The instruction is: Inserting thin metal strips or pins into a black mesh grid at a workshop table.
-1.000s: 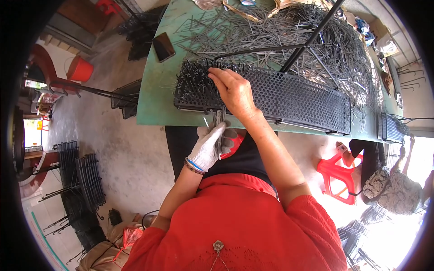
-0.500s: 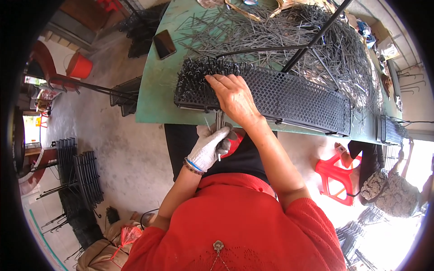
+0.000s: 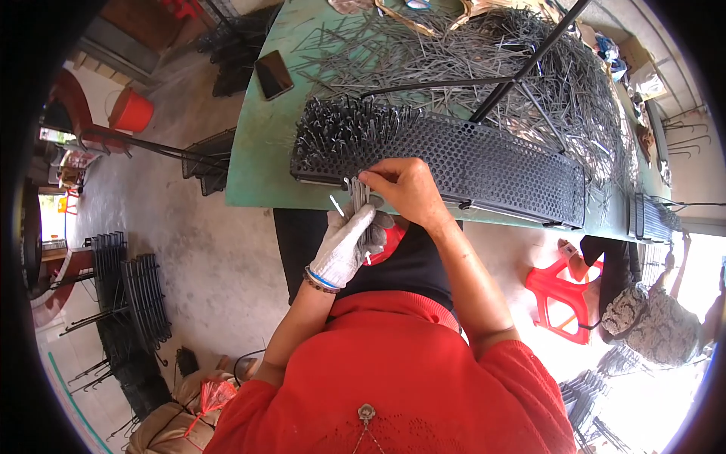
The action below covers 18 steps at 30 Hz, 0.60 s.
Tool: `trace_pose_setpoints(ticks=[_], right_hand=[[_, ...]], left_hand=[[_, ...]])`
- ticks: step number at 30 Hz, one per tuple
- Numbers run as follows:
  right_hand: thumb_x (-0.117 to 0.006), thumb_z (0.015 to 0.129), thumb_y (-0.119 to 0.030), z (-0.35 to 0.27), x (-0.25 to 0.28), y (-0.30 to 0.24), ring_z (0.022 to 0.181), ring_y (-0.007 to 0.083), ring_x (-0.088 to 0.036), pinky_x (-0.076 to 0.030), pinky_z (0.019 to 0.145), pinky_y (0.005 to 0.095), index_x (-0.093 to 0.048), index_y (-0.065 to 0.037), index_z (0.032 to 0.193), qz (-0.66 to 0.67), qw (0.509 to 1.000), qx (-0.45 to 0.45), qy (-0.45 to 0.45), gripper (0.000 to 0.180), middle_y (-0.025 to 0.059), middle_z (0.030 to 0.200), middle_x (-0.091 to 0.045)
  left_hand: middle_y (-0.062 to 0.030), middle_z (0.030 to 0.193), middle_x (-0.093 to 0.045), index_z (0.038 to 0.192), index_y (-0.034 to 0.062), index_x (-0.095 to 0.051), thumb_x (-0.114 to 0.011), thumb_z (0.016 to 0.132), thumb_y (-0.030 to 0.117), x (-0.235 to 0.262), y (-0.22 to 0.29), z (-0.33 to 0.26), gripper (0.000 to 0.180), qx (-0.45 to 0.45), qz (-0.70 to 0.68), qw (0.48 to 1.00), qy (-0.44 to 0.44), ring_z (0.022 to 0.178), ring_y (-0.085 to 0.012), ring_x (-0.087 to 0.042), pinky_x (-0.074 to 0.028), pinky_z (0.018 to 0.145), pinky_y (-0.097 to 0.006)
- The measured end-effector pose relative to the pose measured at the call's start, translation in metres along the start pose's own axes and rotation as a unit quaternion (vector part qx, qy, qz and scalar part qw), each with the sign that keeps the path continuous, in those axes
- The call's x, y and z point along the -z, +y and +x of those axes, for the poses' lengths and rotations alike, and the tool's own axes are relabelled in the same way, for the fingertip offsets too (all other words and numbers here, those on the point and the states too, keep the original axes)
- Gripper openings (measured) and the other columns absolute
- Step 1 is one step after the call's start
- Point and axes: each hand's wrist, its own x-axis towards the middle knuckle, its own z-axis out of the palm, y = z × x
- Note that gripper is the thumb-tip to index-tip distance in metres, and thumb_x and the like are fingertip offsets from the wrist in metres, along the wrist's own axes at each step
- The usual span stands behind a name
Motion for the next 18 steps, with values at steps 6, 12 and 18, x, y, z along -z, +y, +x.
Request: trace_pose_setpoints(ticks=[6,12,18], right_hand=[[-0.069,0.086,-0.016,0.001,0.009,0.0,0.065,0.0085,-0.059,-0.048,0.059,0.0235,-0.07,0.005,0.093,0.119,0.988,-0.092,0.03,0.022,0.0063,0.075,-0.069],[-0.067,0.088,-0.019,0.006,0.019,-0.003,0.067,0.0066,-0.058,-0.046,0.061,0.0202,-0.069,0.001,0.096,0.155,0.981,-0.085,0.078,0.021,0.0033,0.08,-0.069],[-0.065,0.091,-0.015,0.017,0.03,-0.008,0.074,0.0061,-0.06,-0.047,0.065,0.0203,-0.068,0.003,0.097,0.101,0.958,0.064,0.261,0.019,0.0036,0.085,-0.07]], left_hand=[[-0.0076,0.085,-0.067,0.107,0.0092,-0.055,-0.054,0.097,0.022,0.001,-0.004,0.0,0.016,-0.002,-0.009,1.0,0.021,0.06,-0.0087,-0.062,-0.047,0.047,-0.021],[-0.0057,0.084,-0.067,0.103,0.0106,-0.055,-0.056,0.096,0.023,0.002,-0.005,0.001,0.014,0.006,0.034,0.999,0.041,0.058,-0.007,-0.059,-0.043,0.046,-0.019],[-0.0044,0.083,-0.065,0.102,0.0098,-0.056,-0.056,0.096,0.021,0.005,-0.013,0.007,0.013,0.015,0.068,0.997,0.026,0.059,-0.0071,-0.058,-0.043,0.047,-0.019]])
